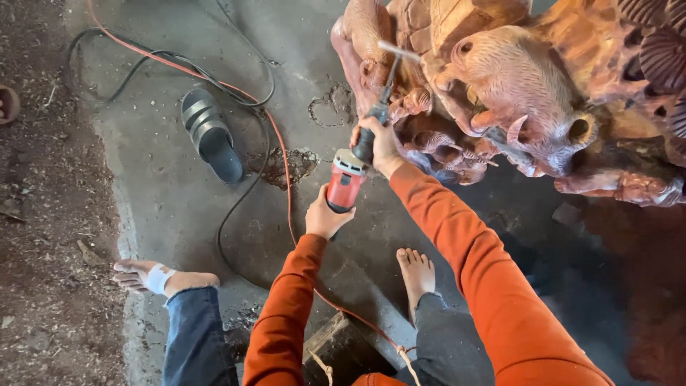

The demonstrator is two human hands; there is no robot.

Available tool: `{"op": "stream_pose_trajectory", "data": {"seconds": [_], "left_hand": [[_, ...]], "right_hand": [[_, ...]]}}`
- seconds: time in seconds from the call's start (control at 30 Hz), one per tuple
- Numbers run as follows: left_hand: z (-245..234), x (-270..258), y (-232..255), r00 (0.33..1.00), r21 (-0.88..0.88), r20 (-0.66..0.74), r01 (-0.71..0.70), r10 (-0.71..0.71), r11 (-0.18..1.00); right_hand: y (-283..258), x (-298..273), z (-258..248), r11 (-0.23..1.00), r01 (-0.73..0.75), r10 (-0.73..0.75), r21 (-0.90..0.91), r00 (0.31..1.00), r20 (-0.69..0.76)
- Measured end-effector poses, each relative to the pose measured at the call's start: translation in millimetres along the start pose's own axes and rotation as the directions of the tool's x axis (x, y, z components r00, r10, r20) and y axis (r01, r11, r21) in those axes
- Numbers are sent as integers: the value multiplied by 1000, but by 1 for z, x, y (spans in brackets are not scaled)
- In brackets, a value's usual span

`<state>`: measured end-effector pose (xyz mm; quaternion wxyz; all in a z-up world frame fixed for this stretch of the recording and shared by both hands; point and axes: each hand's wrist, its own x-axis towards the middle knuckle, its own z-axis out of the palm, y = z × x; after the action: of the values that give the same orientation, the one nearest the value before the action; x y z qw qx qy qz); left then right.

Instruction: Polishing an intricate wood carving using a handheld power tool with a sanding attachment.

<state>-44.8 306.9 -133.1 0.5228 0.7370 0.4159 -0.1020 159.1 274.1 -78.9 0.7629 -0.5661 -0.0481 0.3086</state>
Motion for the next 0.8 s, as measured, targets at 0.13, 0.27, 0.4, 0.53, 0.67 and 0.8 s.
{"op": "stream_pose_trajectory", "data": {"seconds": [0.13,0.27,0.4,0.53,0.67,0.8], "left_hand": [[-8,9,6,1000,-27,-3,-15,15,1000],[-9,10,0,1000,-14,9,-13,13,1000],[-9,3,0,999,-11,32,-25,26,1000],[-7,2,-6,999,15,48,-20,19,1000],[-7,-4,-5,996,26,88,7,-9,1000],[0,-6,-5,996,49,89,-11,6,999]], "right_hand": [[-5,9,6,999,26,-26,22,999,-18],[-2,5,4,999,10,-9,39,1000,-18],[4,-3,-1,997,12,-9,76,999,-42],[9,-10,-8,996,5,-1,90,999,-51],[12,-17,-16,995,-7,15,99,997,-74],[12,-22,-23,996,-1,9,91,996,-87]]}}
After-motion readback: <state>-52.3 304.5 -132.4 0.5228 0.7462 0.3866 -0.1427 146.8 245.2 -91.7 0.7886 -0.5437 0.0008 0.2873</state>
